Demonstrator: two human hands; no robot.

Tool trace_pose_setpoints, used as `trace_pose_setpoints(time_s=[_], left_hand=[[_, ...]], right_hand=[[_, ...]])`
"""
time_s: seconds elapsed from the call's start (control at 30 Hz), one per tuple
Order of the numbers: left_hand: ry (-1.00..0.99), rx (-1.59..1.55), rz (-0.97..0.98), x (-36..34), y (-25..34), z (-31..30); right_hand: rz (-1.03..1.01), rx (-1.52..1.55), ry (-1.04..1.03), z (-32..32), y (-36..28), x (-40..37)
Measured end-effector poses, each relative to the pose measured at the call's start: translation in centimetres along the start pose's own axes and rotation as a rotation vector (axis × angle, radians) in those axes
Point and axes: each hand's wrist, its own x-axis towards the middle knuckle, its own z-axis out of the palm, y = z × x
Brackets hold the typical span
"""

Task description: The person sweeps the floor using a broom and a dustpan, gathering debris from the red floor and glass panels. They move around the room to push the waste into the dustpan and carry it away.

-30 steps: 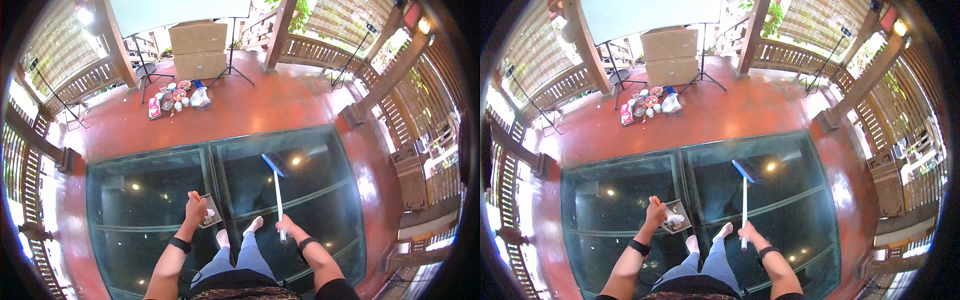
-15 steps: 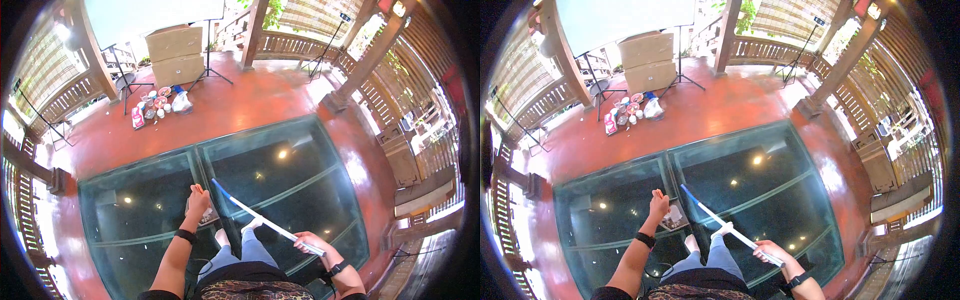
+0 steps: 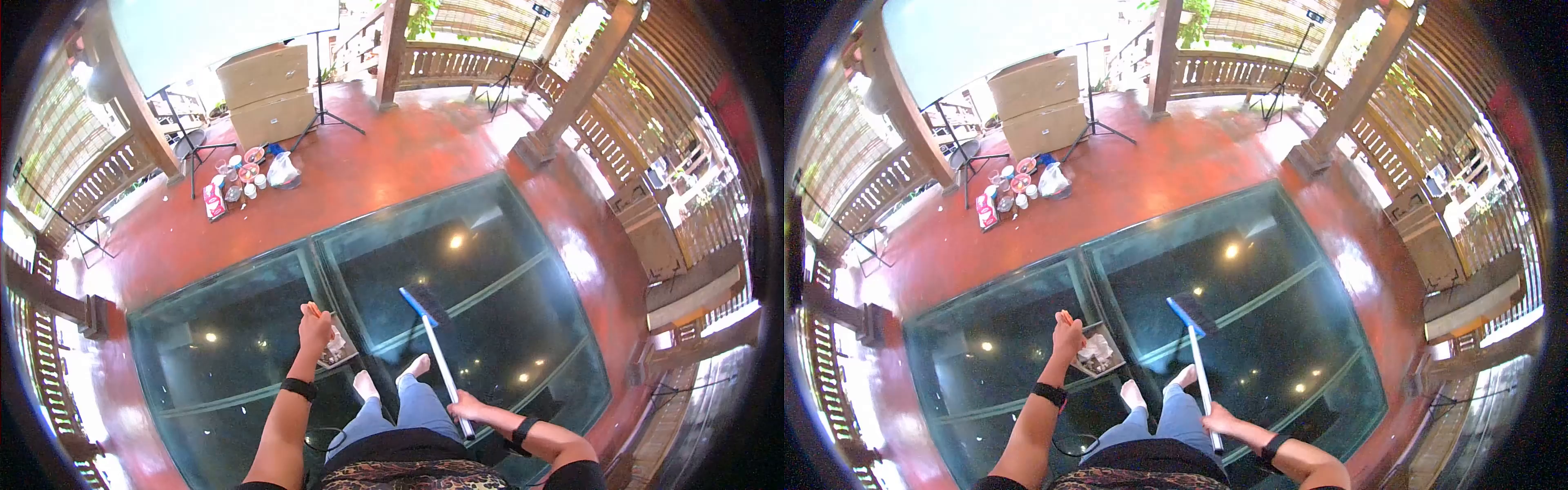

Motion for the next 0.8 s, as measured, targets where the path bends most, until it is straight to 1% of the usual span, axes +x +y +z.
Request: trace_pose_setpoints(time_s=[0.03, 0.1, 0.17, 0.2, 0.23, 0.27, 0.3, 0.33, 0.37, 0.4, 0.43, 0.47, 0.57, 0.63, 0.67, 0.7, 0.77, 0.8], left_hand=[[-0.006, -0.008, -0.006, 0.1, -0.1, 0.1], [0.039, 0.078, 0.033, 0.1, -0.3, 0.5], [0.051, 0.136, 0.061, 0.2, -0.8, 0.8], [0.041, 0.154, 0.071, 0.6, -1.6, 0.9], [0.033, 0.172, 0.082, -0.2, 0.1, 0.4], [0.017, 0.063, -0.054, -1.4, 1.8, -0.2], [0.007, 0.084, -0.027, -1.5, 1.8, 0.1], [-0.001, 0.105, 0.002, -1.3, 1.0, 0.1], [-0.008, 0.126, 0.030, -1.1, 0.3, 0.2], [0.023, 0.093, 0.032, -0.7, -0.5, 0.6], [0.011, 0.080, 0.031, -0.8, -0.9, 1.0], [-0.002, 0.069, 0.029, -1.1, -1.2, 1.4], [-0.041, 0.075, 0.066, -3.2, -0.7, 2.7], [-0.048, 0.088, 0.133, -5.9, 1.5, 3.9], [-0.090, 0.075, 0.136, -6.5, 1.9, 4.9], [-0.017, 0.069, 0.166, -8.3, 3.5, 6.0], [-0.118, 0.078, 0.209, -11.6, 7.2, 7.2], [-0.124, 0.079, 0.246, -12.2, 7.6, 8.8]], right_hand=[[-0.003, -0.055, -0.049, 0.5, -0.1, -0.9], [0.025, 0.086, -0.132, 1.5, -1.4, -3.1], [0.046, 0.107, -0.276, 2.0, -0.3, -2.5], [0.013, 0.136, -0.298, 2.1, -0.4, -2.5], [0.052, 0.275, -0.365, 1.8, -0.3, -2.0], [0.090, 0.413, -0.433, 1.1, -0.2, -1.4], [0.126, 0.550, -0.501, 0.4, -0.2, -1.1], [0.231, 0.746, -0.535, -0.7, -0.7, -1.3], [0.261, 0.933, -0.554, -2.1, -1.2, -2.0], [0.203, 0.995, -0.592, -3.1, -0.4, -2.3], [0.144, 1.055, -0.631, -4.0, 0.4, -2.8], [0.131, 1.085, -0.617, -4.8, 1.2, -3.7], [0.015, 1.051, -0.525, -6.7, 5.0, -7.9], [-0.018, 0.904, -0.405, -7.9, 6.8, -11.9], [-0.037, 0.854, -0.356, -8.3, 7.9, -13.6], [-0.055, 0.808, -0.301, -8.5, 9.3, -15.2], [-0.103, 0.762, -0.201, -8.7, 11.5, -18.2], [-0.100, 0.761, -0.135, -8.6, 12.9, -19.1]])
